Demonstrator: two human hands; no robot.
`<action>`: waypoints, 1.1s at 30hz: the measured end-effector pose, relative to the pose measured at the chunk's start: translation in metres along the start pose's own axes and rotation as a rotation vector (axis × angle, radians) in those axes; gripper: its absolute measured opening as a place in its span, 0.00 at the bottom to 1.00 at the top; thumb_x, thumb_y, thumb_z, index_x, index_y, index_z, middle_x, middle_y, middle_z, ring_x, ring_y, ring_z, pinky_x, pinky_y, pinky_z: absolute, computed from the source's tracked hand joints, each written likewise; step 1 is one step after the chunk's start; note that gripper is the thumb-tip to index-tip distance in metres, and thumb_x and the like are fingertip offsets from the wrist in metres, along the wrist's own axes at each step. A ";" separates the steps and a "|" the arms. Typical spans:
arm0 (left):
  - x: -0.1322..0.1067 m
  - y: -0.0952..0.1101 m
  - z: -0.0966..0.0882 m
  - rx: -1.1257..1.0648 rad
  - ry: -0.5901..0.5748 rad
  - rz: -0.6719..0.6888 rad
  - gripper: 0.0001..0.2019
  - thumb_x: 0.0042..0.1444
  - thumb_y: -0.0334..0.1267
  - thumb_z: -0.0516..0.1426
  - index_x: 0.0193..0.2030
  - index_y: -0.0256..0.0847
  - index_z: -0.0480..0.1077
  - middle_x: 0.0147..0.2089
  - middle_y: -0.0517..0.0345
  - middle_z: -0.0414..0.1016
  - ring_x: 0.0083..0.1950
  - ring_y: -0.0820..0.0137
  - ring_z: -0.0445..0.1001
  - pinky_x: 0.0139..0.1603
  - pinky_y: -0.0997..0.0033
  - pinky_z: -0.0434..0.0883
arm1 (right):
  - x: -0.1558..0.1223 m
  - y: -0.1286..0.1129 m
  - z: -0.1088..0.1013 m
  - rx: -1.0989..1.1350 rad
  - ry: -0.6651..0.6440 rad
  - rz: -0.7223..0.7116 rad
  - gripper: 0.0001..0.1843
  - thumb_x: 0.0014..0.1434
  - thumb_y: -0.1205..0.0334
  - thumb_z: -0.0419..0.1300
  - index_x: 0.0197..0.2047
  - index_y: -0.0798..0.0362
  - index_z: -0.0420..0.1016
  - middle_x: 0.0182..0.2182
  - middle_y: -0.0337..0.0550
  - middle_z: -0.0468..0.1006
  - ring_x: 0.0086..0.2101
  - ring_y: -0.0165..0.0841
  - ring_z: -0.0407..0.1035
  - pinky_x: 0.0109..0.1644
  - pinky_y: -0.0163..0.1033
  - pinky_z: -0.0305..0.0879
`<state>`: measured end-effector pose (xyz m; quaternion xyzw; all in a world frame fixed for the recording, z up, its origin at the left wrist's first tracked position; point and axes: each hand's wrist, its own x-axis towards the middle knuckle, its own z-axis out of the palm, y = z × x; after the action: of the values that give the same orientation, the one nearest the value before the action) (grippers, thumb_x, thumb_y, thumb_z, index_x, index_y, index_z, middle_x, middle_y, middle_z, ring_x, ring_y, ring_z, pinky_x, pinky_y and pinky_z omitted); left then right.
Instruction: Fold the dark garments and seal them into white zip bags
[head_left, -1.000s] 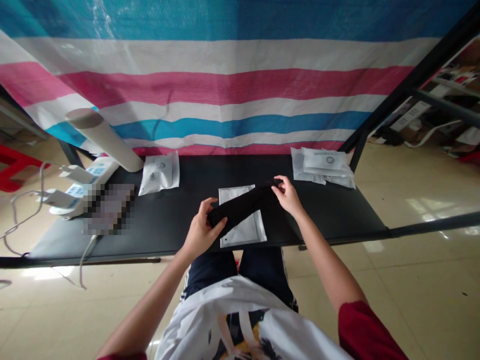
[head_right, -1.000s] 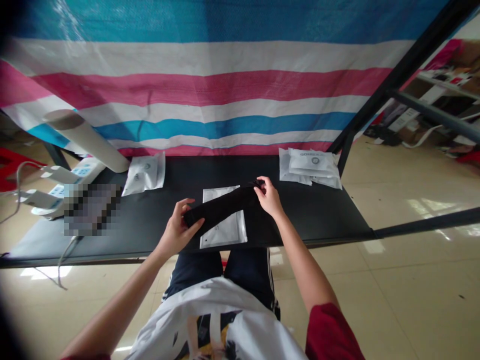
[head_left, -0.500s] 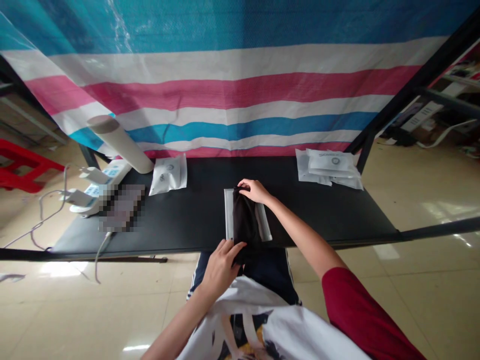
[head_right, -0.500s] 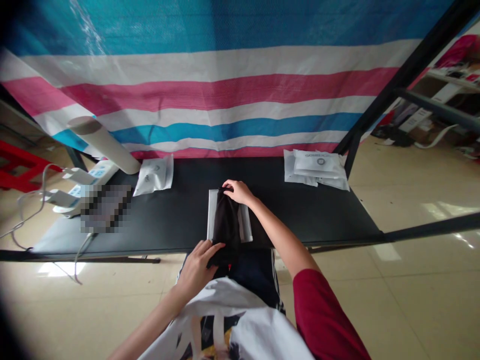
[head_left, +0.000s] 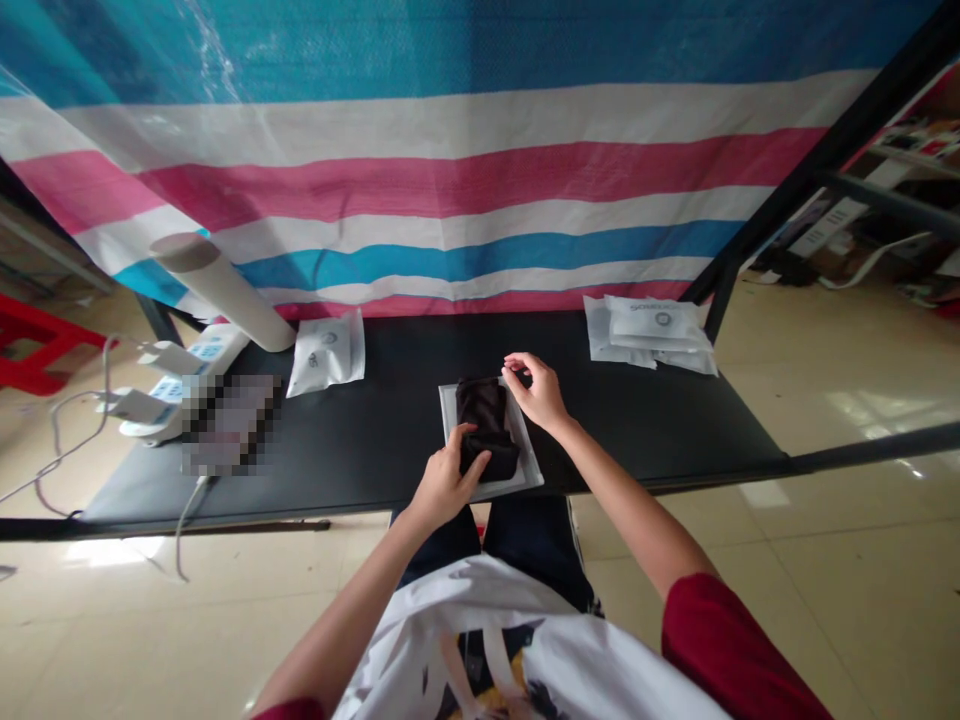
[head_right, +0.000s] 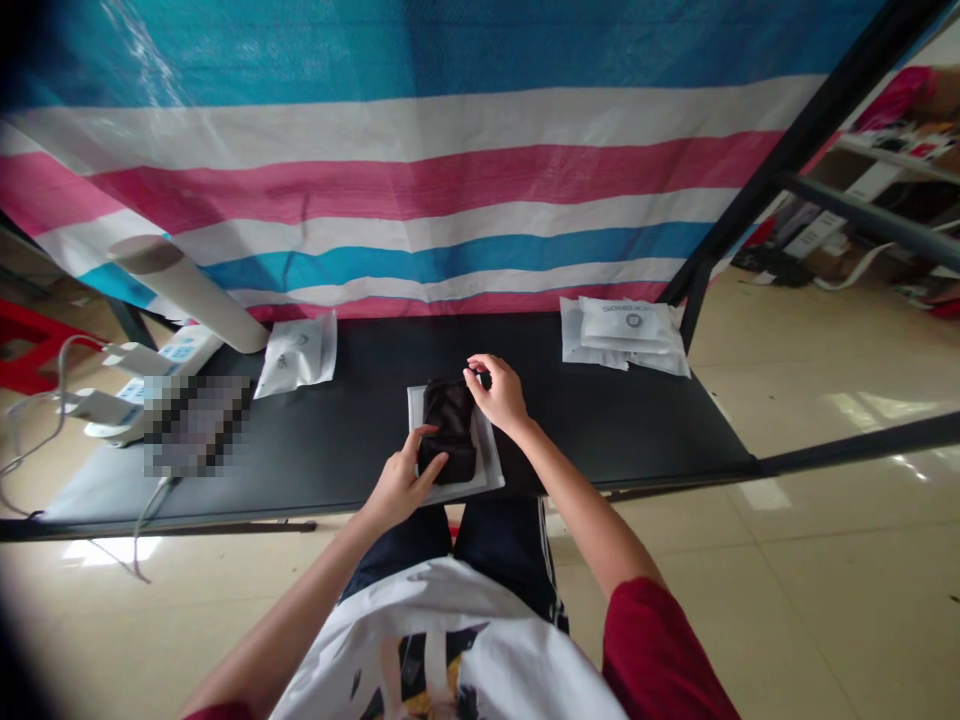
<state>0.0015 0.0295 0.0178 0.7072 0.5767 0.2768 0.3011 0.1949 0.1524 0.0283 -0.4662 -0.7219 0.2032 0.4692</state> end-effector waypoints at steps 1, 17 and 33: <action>0.006 0.000 0.002 -0.006 0.018 -0.044 0.22 0.64 0.50 0.51 0.59 0.41 0.59 0.22 0.67 0.64 0.23 0.68 0.70 0.30 0.71 0.64 | -0.009 -0.007 -0.006 0.002 0.029 -0.014 0.09 0.64 0.58 0.56 0.45 0.49 0.73 0.39 0.46 0.79 0.41 0.37 0.74 0.49 0.43 0.68; 0.039 -0.017 -0.012 -0.319 -0.003 -0.220 0.23 0.62 0.54 0.51 0.57 0.41 0.58 0.25 0.66 0.67 0.23 0.73 0.66 0.26 0.73 0.64 | -0.072 -0.028 0.006 -0.231 -0.519 -0.312 0.21 0.57 0.67 0.61 0.55 0.52 0.73 0.50 0.54 0.79 0.52 0.47 0.72 0.59 0.53 0.62; 0.013 -0.023 -0.006 -0.267 0.166 -0.194 0.24 0.65 0.54 0.50 0.60 0.40 0.54 0.45 0.54 0.68 0.39 0.69 0.73 0.39 0.67 0.72 | 0.053 0.011 0.031 -0.144 -0.819 0.302 0.14 0.51 0.58 0.68 0.42 0.53 0.78 0.41 0.47 0.82 0.39 0.38 0.76 0.41 0.37 0.69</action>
<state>-0.0152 0.0464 0.0049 0.5769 0.6232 0.3779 0.3689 0.1667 0.2085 0.0312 -0.4791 -0.7844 0.3865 0.0759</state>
